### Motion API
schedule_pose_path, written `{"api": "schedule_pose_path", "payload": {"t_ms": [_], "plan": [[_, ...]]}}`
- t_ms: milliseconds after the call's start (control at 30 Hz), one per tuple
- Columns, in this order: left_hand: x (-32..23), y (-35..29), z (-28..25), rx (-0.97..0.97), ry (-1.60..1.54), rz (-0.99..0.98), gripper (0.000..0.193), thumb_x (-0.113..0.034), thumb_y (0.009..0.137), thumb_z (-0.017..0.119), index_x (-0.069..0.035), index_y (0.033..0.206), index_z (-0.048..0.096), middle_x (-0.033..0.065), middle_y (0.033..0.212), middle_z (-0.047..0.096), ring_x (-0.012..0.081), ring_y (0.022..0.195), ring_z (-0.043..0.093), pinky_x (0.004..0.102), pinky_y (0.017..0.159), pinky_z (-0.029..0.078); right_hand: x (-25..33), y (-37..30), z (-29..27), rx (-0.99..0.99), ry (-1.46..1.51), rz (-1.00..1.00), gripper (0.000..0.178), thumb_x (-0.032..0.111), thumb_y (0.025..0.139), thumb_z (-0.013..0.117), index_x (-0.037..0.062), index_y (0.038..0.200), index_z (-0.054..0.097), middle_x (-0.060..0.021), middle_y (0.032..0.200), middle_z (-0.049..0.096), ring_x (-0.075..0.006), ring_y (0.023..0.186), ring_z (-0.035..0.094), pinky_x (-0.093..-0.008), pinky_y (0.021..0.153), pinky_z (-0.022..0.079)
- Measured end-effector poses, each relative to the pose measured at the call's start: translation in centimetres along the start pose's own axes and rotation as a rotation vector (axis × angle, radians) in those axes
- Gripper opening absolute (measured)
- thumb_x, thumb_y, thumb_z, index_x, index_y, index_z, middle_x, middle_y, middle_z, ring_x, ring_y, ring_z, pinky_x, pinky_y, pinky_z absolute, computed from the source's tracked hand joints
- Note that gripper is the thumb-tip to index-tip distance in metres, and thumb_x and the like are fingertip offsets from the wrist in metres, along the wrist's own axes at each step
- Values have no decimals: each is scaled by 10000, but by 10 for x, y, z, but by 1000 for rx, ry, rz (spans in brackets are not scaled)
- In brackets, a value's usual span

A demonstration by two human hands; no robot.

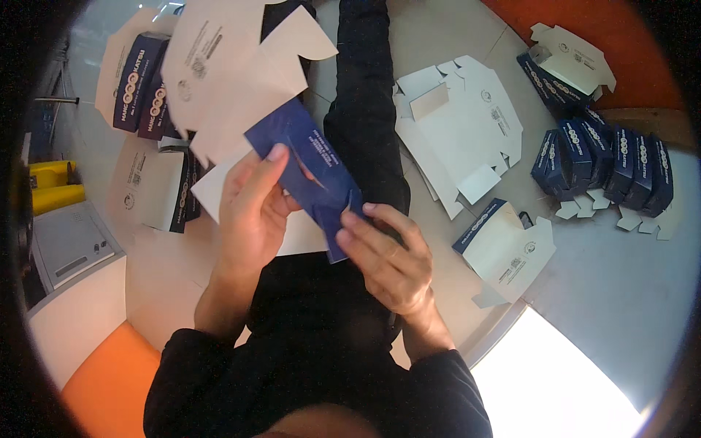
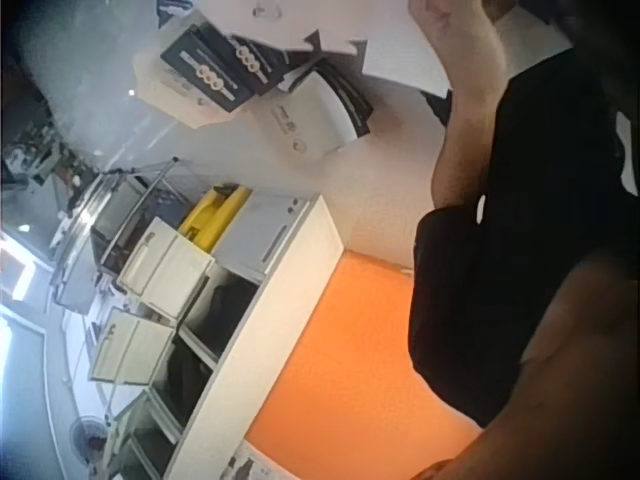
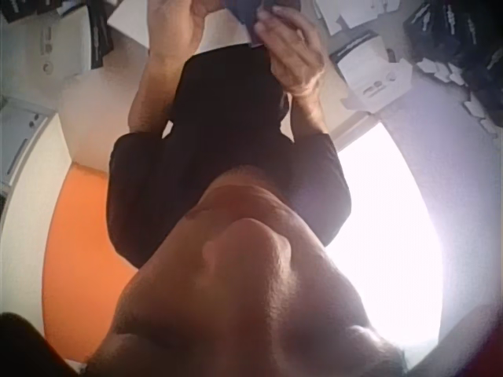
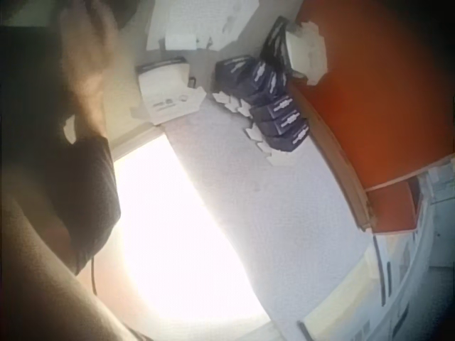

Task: The person sits on the floor and assembles cardboard food boxes by hand. The person picks up flat cardboard sheets one by one, folds the sides and flaps to form the box shape, and stacks the completed boxes to the side.

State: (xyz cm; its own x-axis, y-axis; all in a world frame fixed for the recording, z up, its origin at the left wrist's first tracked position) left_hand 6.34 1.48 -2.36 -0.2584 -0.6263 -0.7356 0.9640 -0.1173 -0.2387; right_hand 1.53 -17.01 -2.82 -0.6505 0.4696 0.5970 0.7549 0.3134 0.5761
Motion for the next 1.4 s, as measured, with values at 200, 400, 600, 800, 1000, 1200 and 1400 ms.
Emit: {"api": "schedule_pose_path", "payload": {"t_ms": [200, 400, 600, 800, 1000, 1200, 1400], "plan": [[-7, -36, 10, -42, 200, 259, 231, -122, 1058, 512, 71, 1088, 635, 146, 1092, 688, 195, 962, 704, 320, 802, 616, 13, 23, -5, 82, -150, -116, 344, 63, 726, 788, 102, 1068, 777, -64, 1160, 738, -329, 1100, 636, -370, 842, 600], [-12, -45, 14, -79, 534, 395, 216, -123, 1062, 512, 56, 1095, 629, 93, 1047, 676, 121, 886, 663, 243, 766, 567, 14, 20, 10, -18, -137, -137, 327, 21, 740, 775, 69, 1063, 773, -80, 1168, 731, -359, 1157, 595, -379, 852, 614], [7, -50, 0, -148, 371, 383, 211, -130, 1060, 523, 34, 1104, 647, 86, 1071, 683, 109, 879, 671, 221, 740, 566, 20, 19, 18, -108, -68, -71, 327, -49, 751, 746, 54, 1061, 771, -105, 1156, 730, -375, 1141, 591, -393, 843, 629], [11, -51, 2, -143, 62, 388, 215, -121, 1063, 513, 40, 1119, 645, 99, 1095, 682, 141, 906, 691, 249, 751, 587, 23, 23, 22, -136, -93, -92, 362, -28, 703, 759, 56, 1054, 780, -91, 1149, 736, -366, 1129, 592, -375, 812, 615], [11, -54, -6, -95, 101, 400, 220, -110, 1067, 498, 53, 1127, 632, 119, 1130, 671, 168, 1005, 664, 301, 871, 551, 28, 23, 12, 33, -143, -89, 388, 14, 689, 756, 84, 1070, 791, -63, 1176, 735, -340, 1158, 573, -390, 881, 553], [6, -56, 10, -52, 268, 476, 228, -98, 1070, 484, 66, 1153, 620, 128, 1178, 656, 172, 1066, 640, 298, 942, 497, 28, 22, 21, -38, -181, -78, 368, 12, 705, 745, 91, 1061, 793, -36, 1182, 738, -323, 1146, 561, -356, 816, 523], [12, -59, 10, -102, 194, 450, 240, -113, 1072, 482, 60, 1160, 623, 127, 1184, 658, 169, 1066, 642, 294, 933, 498, 29, 24, 23, -63, -137, -50, 385, -6, 703, 728, 95, 1070, 790, -44, 1196, 733, -335, 1158, 553, -364, 821, 528]]}}
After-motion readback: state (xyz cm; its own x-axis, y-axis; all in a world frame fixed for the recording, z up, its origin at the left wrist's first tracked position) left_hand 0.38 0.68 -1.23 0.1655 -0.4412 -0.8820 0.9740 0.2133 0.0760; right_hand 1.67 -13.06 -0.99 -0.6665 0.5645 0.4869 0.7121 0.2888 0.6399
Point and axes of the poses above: each hand's wrist, its own y-axis towards the middle knuckle, its own z-axis out of the palm, x = y × z, the point moved 3 cm from there along y, towards the middle knuckle
